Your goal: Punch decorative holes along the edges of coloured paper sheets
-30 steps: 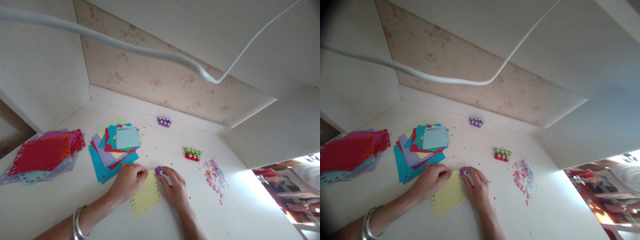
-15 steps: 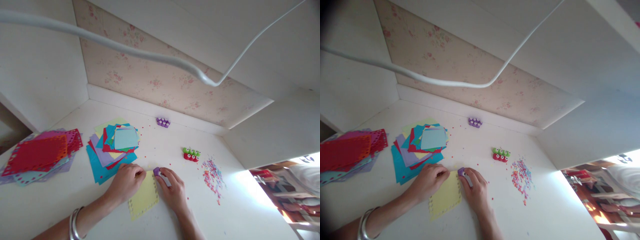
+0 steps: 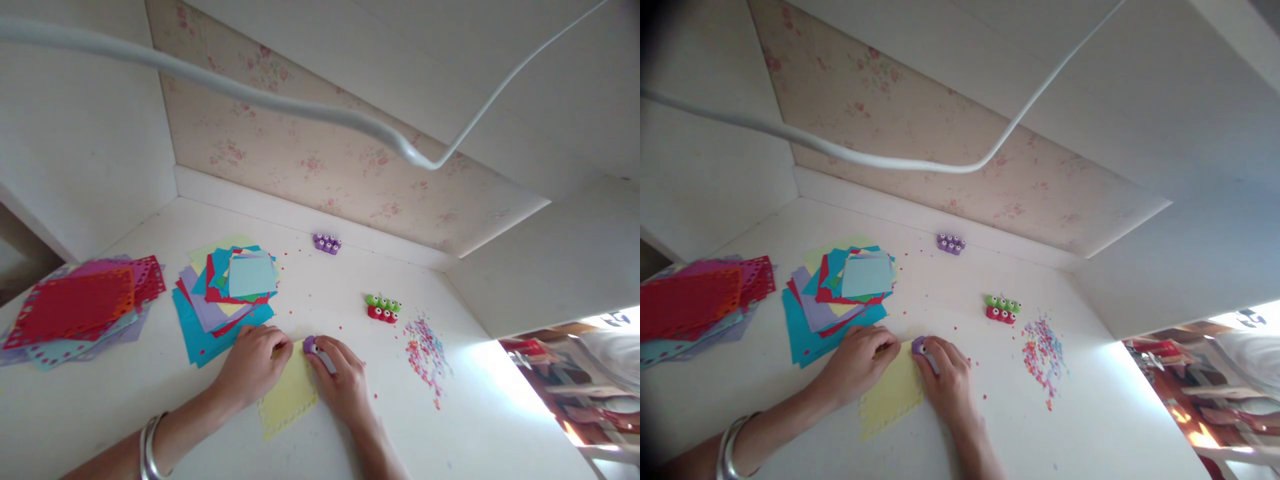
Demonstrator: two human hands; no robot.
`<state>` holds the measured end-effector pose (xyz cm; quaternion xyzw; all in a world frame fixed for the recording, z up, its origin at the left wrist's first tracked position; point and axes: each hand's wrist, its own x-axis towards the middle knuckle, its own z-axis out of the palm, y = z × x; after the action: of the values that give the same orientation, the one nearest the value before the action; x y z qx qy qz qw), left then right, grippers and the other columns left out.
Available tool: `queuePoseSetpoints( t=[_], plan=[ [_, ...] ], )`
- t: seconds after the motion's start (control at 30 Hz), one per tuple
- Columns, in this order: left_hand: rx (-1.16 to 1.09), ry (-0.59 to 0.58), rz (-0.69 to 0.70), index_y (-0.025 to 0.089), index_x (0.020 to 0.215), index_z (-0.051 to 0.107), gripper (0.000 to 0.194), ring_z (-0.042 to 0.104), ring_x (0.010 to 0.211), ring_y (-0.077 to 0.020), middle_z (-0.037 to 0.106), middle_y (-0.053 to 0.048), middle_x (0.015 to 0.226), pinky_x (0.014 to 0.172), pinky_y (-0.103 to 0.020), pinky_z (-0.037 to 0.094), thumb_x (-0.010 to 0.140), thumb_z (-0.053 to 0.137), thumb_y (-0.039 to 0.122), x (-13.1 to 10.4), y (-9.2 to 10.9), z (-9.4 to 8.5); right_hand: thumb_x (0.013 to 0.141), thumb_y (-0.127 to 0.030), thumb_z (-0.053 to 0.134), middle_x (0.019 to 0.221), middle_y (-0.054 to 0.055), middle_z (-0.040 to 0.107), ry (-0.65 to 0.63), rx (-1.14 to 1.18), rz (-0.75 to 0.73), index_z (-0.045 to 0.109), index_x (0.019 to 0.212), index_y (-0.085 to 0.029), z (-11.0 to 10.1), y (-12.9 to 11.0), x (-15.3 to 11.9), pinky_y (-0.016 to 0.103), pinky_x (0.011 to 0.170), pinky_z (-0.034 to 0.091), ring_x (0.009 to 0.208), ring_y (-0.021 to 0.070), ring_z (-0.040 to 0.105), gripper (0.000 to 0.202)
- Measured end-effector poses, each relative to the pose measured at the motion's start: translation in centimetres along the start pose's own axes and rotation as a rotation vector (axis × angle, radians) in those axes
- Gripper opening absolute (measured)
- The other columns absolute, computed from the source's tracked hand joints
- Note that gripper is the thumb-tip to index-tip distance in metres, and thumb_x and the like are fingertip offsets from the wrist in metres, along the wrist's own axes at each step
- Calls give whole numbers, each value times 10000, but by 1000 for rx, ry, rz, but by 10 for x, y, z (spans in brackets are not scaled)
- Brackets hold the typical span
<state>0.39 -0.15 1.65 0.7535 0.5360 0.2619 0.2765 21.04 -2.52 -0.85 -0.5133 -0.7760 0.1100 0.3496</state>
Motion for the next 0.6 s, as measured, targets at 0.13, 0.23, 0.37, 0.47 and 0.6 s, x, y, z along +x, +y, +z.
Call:
queuePoseSetpoints(
  t=[0.13, 0.23, 0.37, 0.47, 0.6],
  plan=[
    [56, 22, 50, 219, 763, 645, 262, 646, 866, -194, 710, 0, 807, 779, -342, 341, 954, 469, 254, -1, -1, 5, 930, -281, 600, 1051, 89, 719, -16, -23, 4, 676, 1084, -243, 0, 1, 1, 368, 829, 571, 960, 235, 675, 176],
    [126, 31, 104, 230, 839, 662, 268, 635, 907, -203, 701, -7, 860, 781, -356, 341, 983, 442, 277, 0, -2, 8, 924, -304, 606, 1031, 84, 714, -34, -8, 44, 687, 1058, -243, 0, -1, 3, 360, 821, 561, 943, 231, 666, 168],
    [245, 97, 167, 230, 1028, 658, 248, 607, 974, -221, 677, -47, 1024, 812, -375, 358, 999, 417, 279, -7, 1, 4, 917, -363, 598, 1009, 73, 700, -31, 103, 169, 688, 1036, -236, -3, -5, 7, 322, 758, 538, 870, 207, 651, 196],
    [309, 128, 215, 233, 1105, 645, 252, 583, 1028, -241, 666, -68, 1102, 875, -405, 368, 992, 431, 300, -21, 7, 1, 954, -435, 516, 786, 44, 658, 83, 277, 378, 674, 841, -202, -7, -6, 12, 277, 617, 474, 690, 165, 591, 303],
    [348, 63, 236, 219, 1214, 620, 337, 540, 1175, -285, 633, -85, 1276, 1022, -466, 328, 948, 496, 387, -42, 9, 9, 935, -531, 513, 467, -69, 312, 288, 795, 633, 417, 554, -208, -18, -13, 32, 243, 420, 247, 422, 93, 277, 508]
  ],
)
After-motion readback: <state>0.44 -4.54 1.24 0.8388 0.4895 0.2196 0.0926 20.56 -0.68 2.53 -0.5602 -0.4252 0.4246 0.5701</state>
